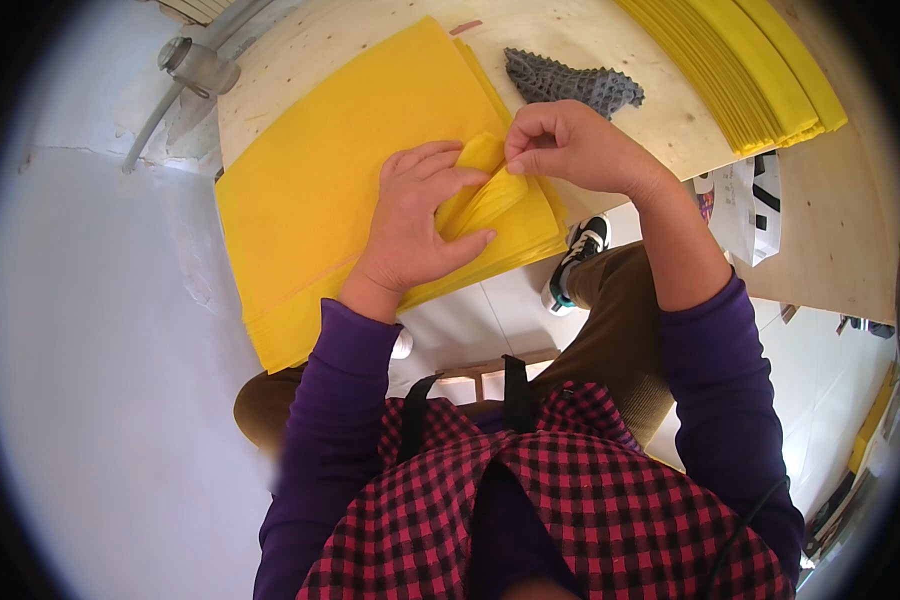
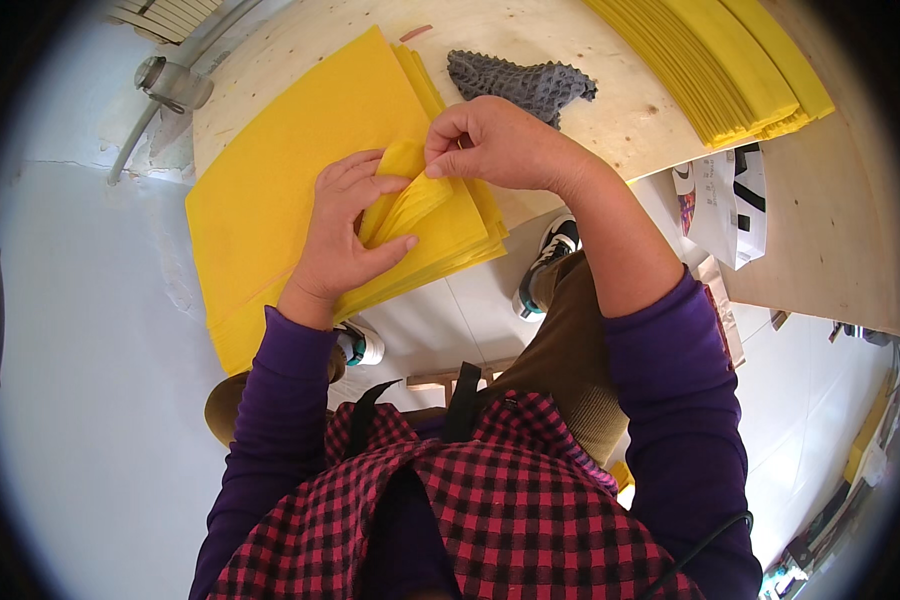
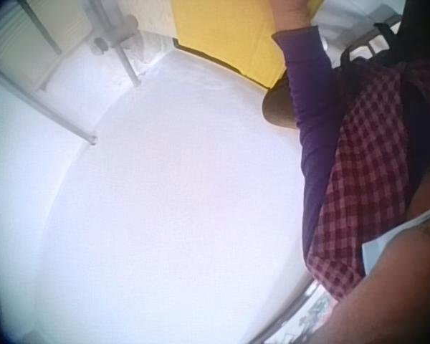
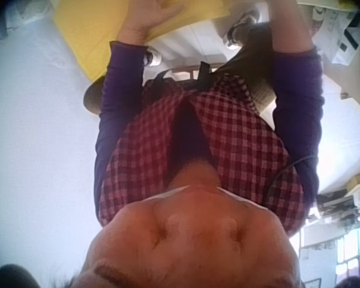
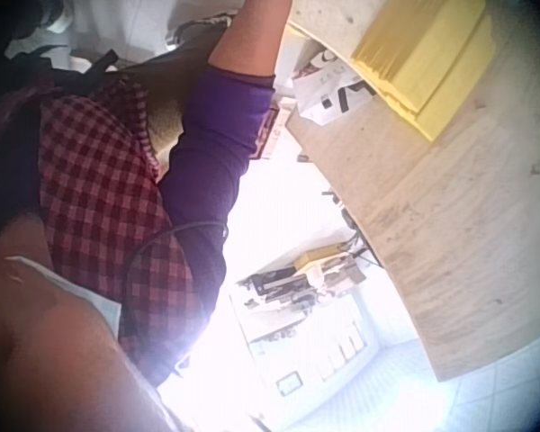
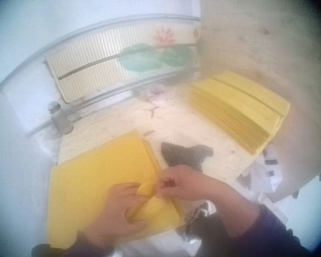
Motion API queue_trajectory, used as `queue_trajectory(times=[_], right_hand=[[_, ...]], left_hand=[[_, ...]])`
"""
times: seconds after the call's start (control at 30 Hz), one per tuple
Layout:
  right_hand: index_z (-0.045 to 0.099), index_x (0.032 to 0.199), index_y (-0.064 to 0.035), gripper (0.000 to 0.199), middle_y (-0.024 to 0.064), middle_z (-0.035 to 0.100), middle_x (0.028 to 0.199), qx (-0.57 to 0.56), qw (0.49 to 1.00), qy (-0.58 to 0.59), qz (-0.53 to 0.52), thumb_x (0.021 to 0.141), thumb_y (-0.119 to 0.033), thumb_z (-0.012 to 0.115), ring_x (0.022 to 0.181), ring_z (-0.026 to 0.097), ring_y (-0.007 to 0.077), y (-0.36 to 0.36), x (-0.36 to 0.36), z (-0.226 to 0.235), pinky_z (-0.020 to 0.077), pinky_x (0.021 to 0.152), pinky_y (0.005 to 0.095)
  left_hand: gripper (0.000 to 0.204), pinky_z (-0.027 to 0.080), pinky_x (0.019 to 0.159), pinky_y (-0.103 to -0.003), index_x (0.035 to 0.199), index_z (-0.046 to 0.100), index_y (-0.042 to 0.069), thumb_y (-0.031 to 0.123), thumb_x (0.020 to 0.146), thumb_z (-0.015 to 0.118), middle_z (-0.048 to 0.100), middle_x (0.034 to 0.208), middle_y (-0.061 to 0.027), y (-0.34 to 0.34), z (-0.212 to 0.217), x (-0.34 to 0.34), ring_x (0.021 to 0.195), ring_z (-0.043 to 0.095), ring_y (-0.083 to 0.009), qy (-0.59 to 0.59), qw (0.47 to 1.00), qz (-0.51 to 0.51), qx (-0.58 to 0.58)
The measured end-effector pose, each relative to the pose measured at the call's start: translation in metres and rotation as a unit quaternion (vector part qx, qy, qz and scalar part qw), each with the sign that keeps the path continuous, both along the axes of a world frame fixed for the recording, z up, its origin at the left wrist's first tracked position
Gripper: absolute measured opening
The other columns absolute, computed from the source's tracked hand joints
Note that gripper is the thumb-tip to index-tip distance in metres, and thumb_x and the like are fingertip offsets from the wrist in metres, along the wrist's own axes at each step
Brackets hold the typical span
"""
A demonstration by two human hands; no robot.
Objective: The person folds a stack of yellow foam sheets on a wooden table, aligning edges and pressing folds flat. They repeatedly fold and unfold the sheets, then stack the folded pieces on the table.
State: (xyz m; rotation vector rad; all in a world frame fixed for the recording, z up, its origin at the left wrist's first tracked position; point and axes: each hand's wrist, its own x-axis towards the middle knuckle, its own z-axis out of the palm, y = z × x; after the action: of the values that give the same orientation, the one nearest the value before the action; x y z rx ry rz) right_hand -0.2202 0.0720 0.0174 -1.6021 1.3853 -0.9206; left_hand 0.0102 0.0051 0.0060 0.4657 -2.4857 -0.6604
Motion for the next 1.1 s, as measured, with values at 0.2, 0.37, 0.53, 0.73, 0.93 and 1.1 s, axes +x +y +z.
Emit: queue_trajectory(times=[0.2,0.37,0.53,0.73,0.93,1.1], right_hand=[[0.065,0.084,-0.001,0.014,0.0019,0.058,0.069,0.005,1.0,-0.002,0.0,0.08,-0.014,0.07,0.066,0.05,0.0103,-0.0004,0.0009,0.0012,0.0433,0.063,0.0265],[0.061,0.085,-0.0023,0.007,-0.0018,0.062,0.077,0.035,0.999,0.03,0.013,0.083,-0.006,0.067,0.075,0.054,0.0065,-0.0004,-0.0005,0.0054,0.0456,0.071,0.0235],[0.061,0.085,-0.0023,0.008,-0.0016,0.062,0.077,0.036,0.999,0.019,0.011,0.082,-0.006,0.068,0.075,0.054,0.0069,0.0002,0.0009,0.0071,0.0455,0.071,0.0235],[0.062,0.085,-0.002,0.008,-0.0012,0.062,0.077,0.033,0.999,0.023,0.006,0.082,-0.006,0.068,0.075,0.055,0.0075,0.0006,0.0015,0.0086,0.0458,0.072,0.0238],[0.062,0.086,-0.0018,0.008,-0.0007,0.062,0.079,0.025,1.0,0.008,0.01,0.082,-0.007,0.068,0.076,0.055,0.0074,0.0004,0.0009,0.0071,0.0458,0.072,0.0238],[0.064,0.09,-0.0025,0.011,-0.0009,0.061,0.081,0.012,1.0,-0.01,-0.003,0.081,-0.007,0.069,0.076,0.054,0.0078,0.0007,0.0008,0.0065,0.0451,0.072,0.0238]], left_hand=[[0.046,0.034,0.101,-0.044,0.102,0.068,0.011,0.025,0.059,0.078,0.063,0.113,-0.0162,-0.0002,-0.0007,-0.0007,0.118,0.052,-0.0312,-0.003,1.0,0.003,-0.004],[0.046,0.034,0.1,-0.044,0.102,0.068,0.012,0.025,0.059,0.077,0.063,0.113,-0.0161,-0.0006,-0.0006,-0.0008,0.118,0.052,-0.0313,-0.002,1.0,0.001,-0.004],[0.045,0.034,0.1,-0.044,0.102,0.068,0.012,0.024,0.059,0.077,0.063,0.112,-0.0163,0.0,-0.0003,-0.0008,0.117,0.053,-0.0313,0.002,1.0,0.003,-0.009],[0.043,0.035,0.1,-0.044,0.101,0.068,0.012,0.022,0.06,0.076,0.063,0.111,-0.0156,0.0006,-0.0007,-0.0005,0.116,0.053,-0.0313,0.013,1.0,0.004,-0.005],[0.039,0.031,0.103,-0.044,0.104,0.067,0.009,0.016,0.065,0.071,0.063,0.113,-0.014,-0.0005,-0.003,0.0014,0.118,0.049,-0.0337,0.019,0.999,-0.008,0.026],[0.035,0.033,0.101,-0.042,0.102,0.067,0.009,0.01,0.067,0.066,0.064,0.111,-0.0134,-0.0028,-0.0083,0.0007,0.113,0.054,-0.0315,0.064,0.998,-0.014,0.025]])
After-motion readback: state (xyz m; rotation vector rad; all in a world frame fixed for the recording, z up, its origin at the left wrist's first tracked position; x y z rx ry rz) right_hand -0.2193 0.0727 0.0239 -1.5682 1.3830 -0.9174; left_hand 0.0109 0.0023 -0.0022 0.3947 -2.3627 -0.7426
